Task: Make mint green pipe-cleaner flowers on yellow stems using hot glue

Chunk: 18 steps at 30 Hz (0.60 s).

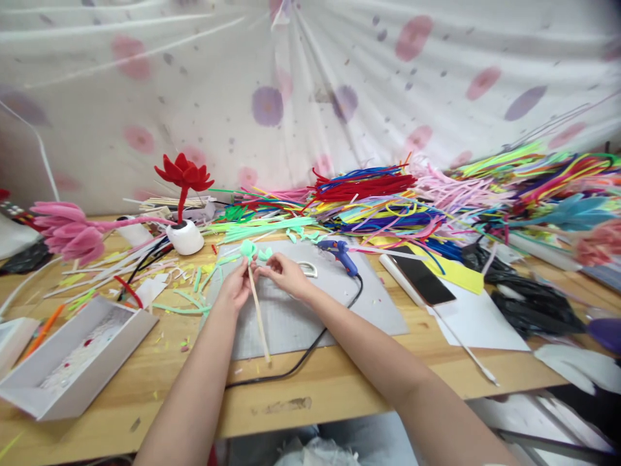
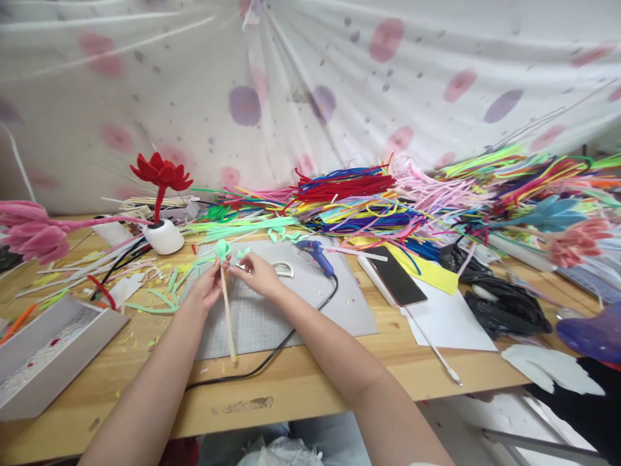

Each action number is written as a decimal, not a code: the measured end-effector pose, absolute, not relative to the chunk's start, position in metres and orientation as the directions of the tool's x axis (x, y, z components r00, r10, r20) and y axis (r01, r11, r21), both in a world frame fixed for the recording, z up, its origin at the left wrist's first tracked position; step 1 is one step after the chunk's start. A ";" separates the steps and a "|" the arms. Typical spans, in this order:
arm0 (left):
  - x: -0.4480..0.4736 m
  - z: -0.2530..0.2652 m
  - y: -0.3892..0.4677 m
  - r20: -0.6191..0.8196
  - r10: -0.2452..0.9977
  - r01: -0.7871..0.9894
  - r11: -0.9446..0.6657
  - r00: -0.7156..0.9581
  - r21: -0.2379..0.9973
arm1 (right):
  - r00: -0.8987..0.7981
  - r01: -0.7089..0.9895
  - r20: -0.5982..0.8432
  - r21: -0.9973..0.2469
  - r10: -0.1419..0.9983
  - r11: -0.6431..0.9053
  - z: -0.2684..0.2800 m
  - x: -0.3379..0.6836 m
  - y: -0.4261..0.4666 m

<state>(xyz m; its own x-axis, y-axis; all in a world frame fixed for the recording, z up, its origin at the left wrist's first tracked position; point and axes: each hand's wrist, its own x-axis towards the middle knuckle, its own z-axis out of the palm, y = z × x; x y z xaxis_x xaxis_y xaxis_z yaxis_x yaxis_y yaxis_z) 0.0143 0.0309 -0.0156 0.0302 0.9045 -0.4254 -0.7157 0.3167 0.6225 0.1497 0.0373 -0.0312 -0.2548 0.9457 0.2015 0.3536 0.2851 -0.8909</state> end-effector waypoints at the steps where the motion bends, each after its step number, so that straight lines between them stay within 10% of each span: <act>1: 0.016 -0.016 0.029 -0.421 0.905 -0.702 0.337 0.059 0.628 | -0.232 0.269 0.149 -0.940 0.961 0.211 -0.031 0.152 0.041; 8: 0.034 -0.001 0.018 -0.503 0.817 -0.650 0.548 0.281 0.527 | -0.519 -0.388 -0.136 -0.842 0.844 -0.375 -0.023 0.161 0.046; 13: 0.033 0.003 0.018 -0.502 0.751 -0.704 0.626 0.429 0.335 | -0.557 -0.455 -0.229 -0.720 0.798 -0.524 -0.023 0.164 0.045; 18: 0.034 0.002 0.017 -0.536 0.799 -0.710 0.544 0.274 0.448 | -0.543 -0.419 -0.239 -0.754 0.805 -0.506 -0.022 0.159 0.050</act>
